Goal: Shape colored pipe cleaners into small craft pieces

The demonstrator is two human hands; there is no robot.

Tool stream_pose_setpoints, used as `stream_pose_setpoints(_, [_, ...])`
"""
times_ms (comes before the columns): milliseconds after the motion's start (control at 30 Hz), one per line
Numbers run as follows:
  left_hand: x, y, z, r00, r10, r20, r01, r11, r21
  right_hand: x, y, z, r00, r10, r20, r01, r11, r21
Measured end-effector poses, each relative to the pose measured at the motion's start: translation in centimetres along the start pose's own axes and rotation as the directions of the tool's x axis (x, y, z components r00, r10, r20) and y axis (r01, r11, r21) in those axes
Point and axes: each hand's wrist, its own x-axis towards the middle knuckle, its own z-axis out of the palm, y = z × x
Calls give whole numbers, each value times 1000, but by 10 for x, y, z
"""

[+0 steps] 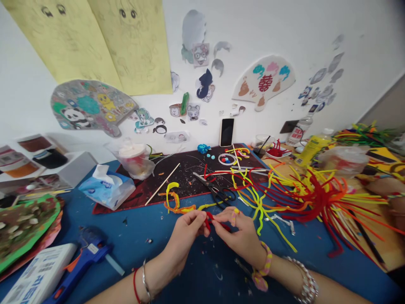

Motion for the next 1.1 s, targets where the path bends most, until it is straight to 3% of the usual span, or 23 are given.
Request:
stream_pose_setpoints(300, [2, -1, -1, 1000, -23, -6, 23, 998, -54, -3, 1, 3, 971, 210, 110, -223, 967, 125])
stream_pose_setpoints(500, [6, -2, -3, 999, 21, -24, -18, 994, 105, -4, 3, 9, 878, 422, 226, -476, 817, 325])
stream_pose_setpoints(767, [7, -6, -1, 991, 122, -47, -109, 971, 214, -2, 8, 11, 839, 455, 299, -544, 702, 459])
stream_pose_setpoints(933, [8, -8, -1, 993, 116, -37, -111, 987, 115, 1, 4, 11, 809, 462, 362, -587, 615, 526])
stream_pose_setpoints(1100, [8, -13, 0, 993, 110, -33, -110, 994, -8, 0, -2, 12, 788, 486, 377, -614, 584, 531])
